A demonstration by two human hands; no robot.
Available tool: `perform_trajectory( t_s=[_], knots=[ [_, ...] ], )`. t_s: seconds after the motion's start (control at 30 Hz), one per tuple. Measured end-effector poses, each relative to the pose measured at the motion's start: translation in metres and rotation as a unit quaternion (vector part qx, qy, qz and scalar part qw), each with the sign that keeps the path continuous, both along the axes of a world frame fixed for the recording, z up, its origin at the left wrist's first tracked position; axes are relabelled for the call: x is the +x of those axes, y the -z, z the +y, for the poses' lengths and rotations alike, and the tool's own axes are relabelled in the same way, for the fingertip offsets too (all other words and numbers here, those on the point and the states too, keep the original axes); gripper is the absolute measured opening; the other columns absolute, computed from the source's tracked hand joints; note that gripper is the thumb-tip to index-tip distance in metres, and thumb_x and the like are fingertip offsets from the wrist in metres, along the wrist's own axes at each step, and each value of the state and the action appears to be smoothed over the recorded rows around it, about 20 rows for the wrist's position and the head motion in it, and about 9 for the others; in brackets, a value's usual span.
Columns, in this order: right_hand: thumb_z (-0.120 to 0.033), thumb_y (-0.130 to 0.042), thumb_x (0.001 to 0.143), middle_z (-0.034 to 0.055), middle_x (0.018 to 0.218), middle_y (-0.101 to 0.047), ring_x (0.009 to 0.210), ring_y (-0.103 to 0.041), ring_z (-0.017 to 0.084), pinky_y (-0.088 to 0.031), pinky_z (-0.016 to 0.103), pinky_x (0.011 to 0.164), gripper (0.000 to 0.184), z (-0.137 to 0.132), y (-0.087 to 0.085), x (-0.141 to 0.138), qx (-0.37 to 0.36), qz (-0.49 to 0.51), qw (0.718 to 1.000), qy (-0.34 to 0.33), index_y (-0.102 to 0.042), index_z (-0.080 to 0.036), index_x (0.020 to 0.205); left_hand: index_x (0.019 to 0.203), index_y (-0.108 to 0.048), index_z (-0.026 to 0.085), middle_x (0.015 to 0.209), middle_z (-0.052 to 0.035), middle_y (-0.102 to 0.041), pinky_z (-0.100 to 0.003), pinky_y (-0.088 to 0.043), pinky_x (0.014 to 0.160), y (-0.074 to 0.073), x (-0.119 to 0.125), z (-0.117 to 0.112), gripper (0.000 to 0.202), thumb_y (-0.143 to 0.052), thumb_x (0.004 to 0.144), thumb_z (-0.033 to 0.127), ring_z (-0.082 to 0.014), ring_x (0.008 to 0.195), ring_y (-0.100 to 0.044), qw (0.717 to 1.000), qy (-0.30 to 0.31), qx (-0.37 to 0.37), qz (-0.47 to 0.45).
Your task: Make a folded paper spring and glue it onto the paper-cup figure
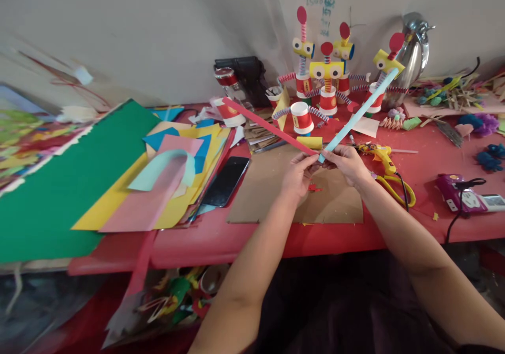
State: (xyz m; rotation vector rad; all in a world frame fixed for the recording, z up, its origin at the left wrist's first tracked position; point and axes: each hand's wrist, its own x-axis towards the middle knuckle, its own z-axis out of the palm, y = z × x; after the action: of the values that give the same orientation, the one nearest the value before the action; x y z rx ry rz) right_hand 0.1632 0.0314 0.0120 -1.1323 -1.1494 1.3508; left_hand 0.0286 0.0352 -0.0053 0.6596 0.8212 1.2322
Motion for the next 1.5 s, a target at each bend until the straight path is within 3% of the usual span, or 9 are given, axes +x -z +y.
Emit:
perform_trajectory(
  t_s=[0.37,0.53,0.73,0.87,1.1,1.5],
  knots=[
    [-0.039,-0.079,0.067,0.0003,0.057,-0.066,0.051,-0.057,0.009,-0.05,0.023,0.055,0.026,0.0,-0.002,0.002,-0.033,0.014,0.999,0.01,-0.067,-0.016,0.062,0.068,-0.072,0.019,0.068,0.0027,-0.071,-0.02,-0.051,0.064,0.001,0.001,-0.002,0.015,-0.082,0.057,0.017,-0.0073,0.058,-0.062,1.0,0.006,0.015,0.011],
    [-0.043,-0.078,0.068,0.0002,0.057,-0.065,0.051,-0.057,0.008,-0.049,0.023,0.055,0.03,0.0,-0.003,0.0,-0.043,0.015,0.999,0.017,-0.065,-0.017,0.06,0.064,-0.07,0.017,0.062,0.0025,-0.07,-0.02,-0.05,0.061,0.002,0.003,-0.001,0.019,-0.085,0.051,0.016,-0.0076,0.055,-0.062,1.0,-0.009,0.002,0.014],
    [-0.039,-0.081,0.058,-0.0017,0.059,-0.064,0.057,-0.058,0.01,-0.049,0.025,0.06,0.027,-0.001,-0.001,0.0,0.007,-0.005,1.0,-0.006,-0.066,-0.017,0.063,0.06,-0.069,0.015,0.058,0.0019,-0.069,-0.019,-0.049,0.059,0.005,0.003,0.002,0.023,-0.087,0.046,0.017,-0.0075,0.053,-0.062,0.999,-0.044,-0.004,0.006],
    [-0.032,-0.072,0.063,-0.0014,0.06,-0.065,0.058,-0.058,0.012,-0.049,0.027,0.06,0.015,-0.001,0.002,-0.001,0.039,-0.035,0.998,0.021,-0.066,-0.018,0.064,0.058,-0.07,0.016,0.058,0.0015,-0.069,-0.019,-0.05,0.059,0.004,0.002,0.004,0.024,-0.087,0.042,0.016,-0.0081,0.054,-0.062,0.999,-0.034,-0.005,0.002],
    [-0.03,-0.067,0.065,-0.0007,0.063,-0.066,0.06,-0.061,0.014,-0.048,0.028,0.061,0.012,-0.006,0.005,-0.009,0.075,-0.077,0.991,0.084,-0.062,-0.019,0.065,0.064,-0.073,0.017,0.062,-0.0007,-0.072,-0.021,-0.05,0.06,0.004,-0.006,0.01,0.018,-0.086,0.051,0.017,-0.0096,0.056,-0.064,0.999,0.017,0.018,0.021],
    [-0.031,-0.068,0.067,0.0005,0.07,-0.07,0.065,-0.064,0.015,-0.051,0.03,0.066,0.012,-0.005,-0.001,-0.002,0.096,-0.065,0.992,0.057,-0.066,-0.02,0.071,0.061,-0.071,0.017,0.062,-0.0007,-0.071,-0.028,-0.052,0.074,0.004,0.0,0.006,0.02,-0.087,0.05,0.018,-0.0141,0.065,-0.068,0.999,-0.021,0.037,0.015]
  ],
)
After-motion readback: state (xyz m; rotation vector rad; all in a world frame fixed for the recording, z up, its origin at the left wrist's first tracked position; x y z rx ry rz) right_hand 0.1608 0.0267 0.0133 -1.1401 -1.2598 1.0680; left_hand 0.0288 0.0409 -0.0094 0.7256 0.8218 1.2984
